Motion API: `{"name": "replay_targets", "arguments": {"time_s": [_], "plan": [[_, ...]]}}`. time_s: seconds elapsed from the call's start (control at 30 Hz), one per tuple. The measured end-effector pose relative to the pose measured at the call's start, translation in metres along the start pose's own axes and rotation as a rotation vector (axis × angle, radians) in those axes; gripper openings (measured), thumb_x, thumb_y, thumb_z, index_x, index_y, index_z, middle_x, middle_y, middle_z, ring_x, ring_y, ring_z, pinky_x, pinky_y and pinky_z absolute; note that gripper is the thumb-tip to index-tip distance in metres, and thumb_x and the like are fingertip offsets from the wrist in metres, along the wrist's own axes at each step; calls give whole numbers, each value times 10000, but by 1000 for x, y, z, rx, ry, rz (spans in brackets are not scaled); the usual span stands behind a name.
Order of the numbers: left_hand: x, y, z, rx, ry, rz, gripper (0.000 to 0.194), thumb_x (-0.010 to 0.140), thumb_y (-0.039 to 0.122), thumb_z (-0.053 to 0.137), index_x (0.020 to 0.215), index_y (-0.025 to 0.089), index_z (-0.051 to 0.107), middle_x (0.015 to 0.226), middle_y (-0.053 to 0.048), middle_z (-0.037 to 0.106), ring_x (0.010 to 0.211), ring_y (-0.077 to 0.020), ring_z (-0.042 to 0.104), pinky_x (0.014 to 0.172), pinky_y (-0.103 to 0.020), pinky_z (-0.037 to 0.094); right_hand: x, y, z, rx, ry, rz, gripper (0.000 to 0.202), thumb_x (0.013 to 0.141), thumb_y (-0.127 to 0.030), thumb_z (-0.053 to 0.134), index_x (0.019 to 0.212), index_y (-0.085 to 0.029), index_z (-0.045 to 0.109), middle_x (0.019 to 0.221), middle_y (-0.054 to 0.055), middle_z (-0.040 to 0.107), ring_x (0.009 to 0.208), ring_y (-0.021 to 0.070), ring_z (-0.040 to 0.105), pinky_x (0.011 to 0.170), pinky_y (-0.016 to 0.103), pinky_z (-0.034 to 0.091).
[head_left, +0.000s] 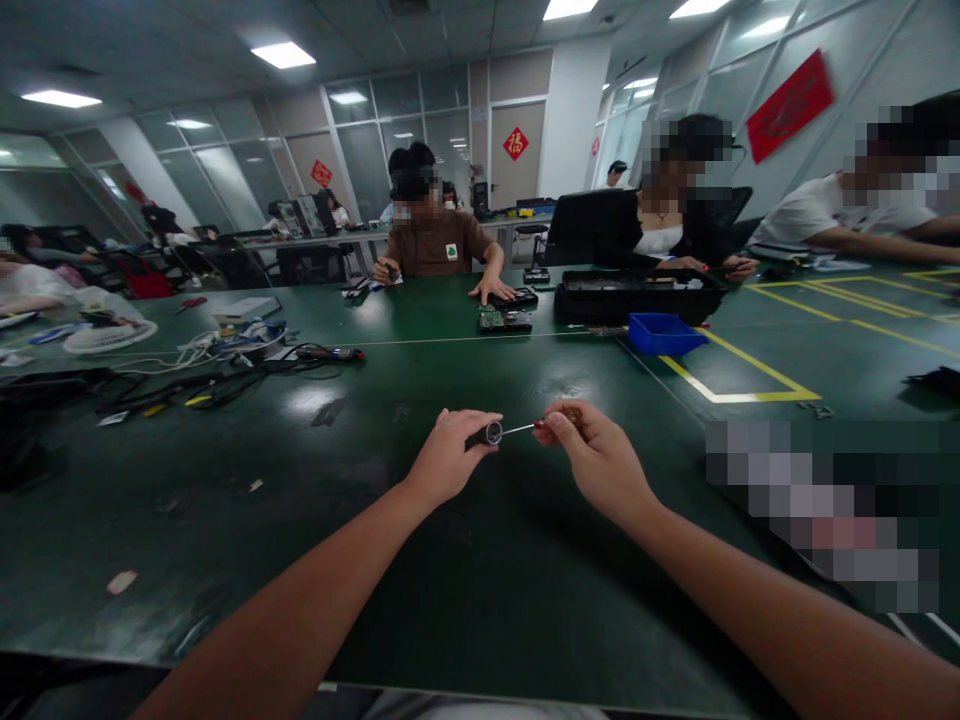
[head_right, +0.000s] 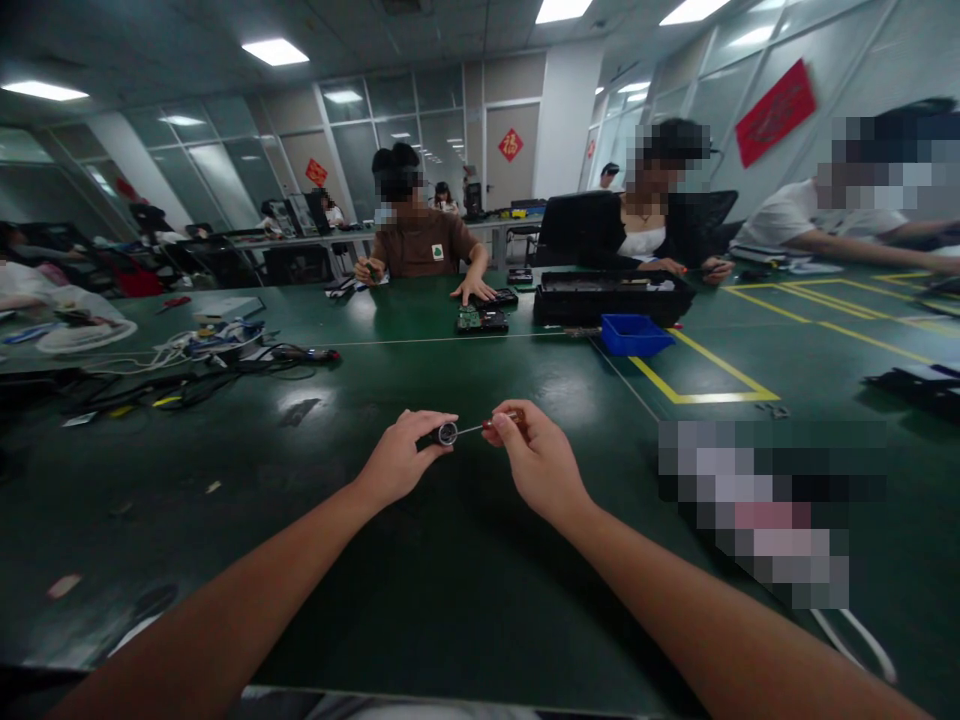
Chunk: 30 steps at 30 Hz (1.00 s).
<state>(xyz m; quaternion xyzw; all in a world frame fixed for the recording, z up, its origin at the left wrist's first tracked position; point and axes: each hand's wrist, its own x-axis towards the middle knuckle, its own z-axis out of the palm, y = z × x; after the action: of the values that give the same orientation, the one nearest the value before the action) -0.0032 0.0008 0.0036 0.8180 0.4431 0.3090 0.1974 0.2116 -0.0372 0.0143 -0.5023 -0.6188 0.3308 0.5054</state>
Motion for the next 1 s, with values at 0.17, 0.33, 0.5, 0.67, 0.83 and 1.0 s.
{"name": "replay_targets", "arguments": {"time_s": [0.17,0.33,0.5,0.67,0.83,1.0], "plan": [[0,0,0,27,4,-14,358,902,222,649,1255,282,633,1299,-51,648,1248,-245,548,1166,-571,236,0,0,-1,8,53,-40,231,962,-444,527,987,-227,603,883,43,710,831,210,713,804,408,568],[0,3,0,6,14,-12,367,888,226,673,1248,288,637,1279,-40,658,1229,-243,560,1164,-544,254,-2,1,-1,-33,20,-68,228,962,-445,527,1009,-235,602,916,55,723,876,230,722,805,417,564],[0,4,0,7,8,-8,359,886,229,677,1240,277,640,1269,-45,664,1224,-247,564,1155,-542,263,-3,2,2,-71,-19,-62,221,964,-439,525,1030,-243,604,932,55,731,898,236,724,804,412,556],[-1,2,0,12,12,-3,355,886,226,678,1233,292,646,1268,-33,664,1218,-239,561,1165,-559,236,-2,4,0,-52,35,-58,227,970,-447,516,1018,-238,591,923,52,713,880,225,715,816,413,549],[-1,0,0,4,-2,-18,379,882,237,687,1253,298,637,1287,-36,652,1233,-243,548,1178,-586,200,-4,-2,-5,-71,125,-99,221,982,-440,498,1003,-238,583,891,47,700,841,220,702,779,397,540],[0,1,1,16,-11,-18,381,875,238,699,1245,305,638,1274,-24,657,1228,-237,553,1172,-587,214,-4,-2,-5,-96,89,-166,201,986,-419,495,1029,-238,571,898,46,705,857,222,710,771,386,534]]}}
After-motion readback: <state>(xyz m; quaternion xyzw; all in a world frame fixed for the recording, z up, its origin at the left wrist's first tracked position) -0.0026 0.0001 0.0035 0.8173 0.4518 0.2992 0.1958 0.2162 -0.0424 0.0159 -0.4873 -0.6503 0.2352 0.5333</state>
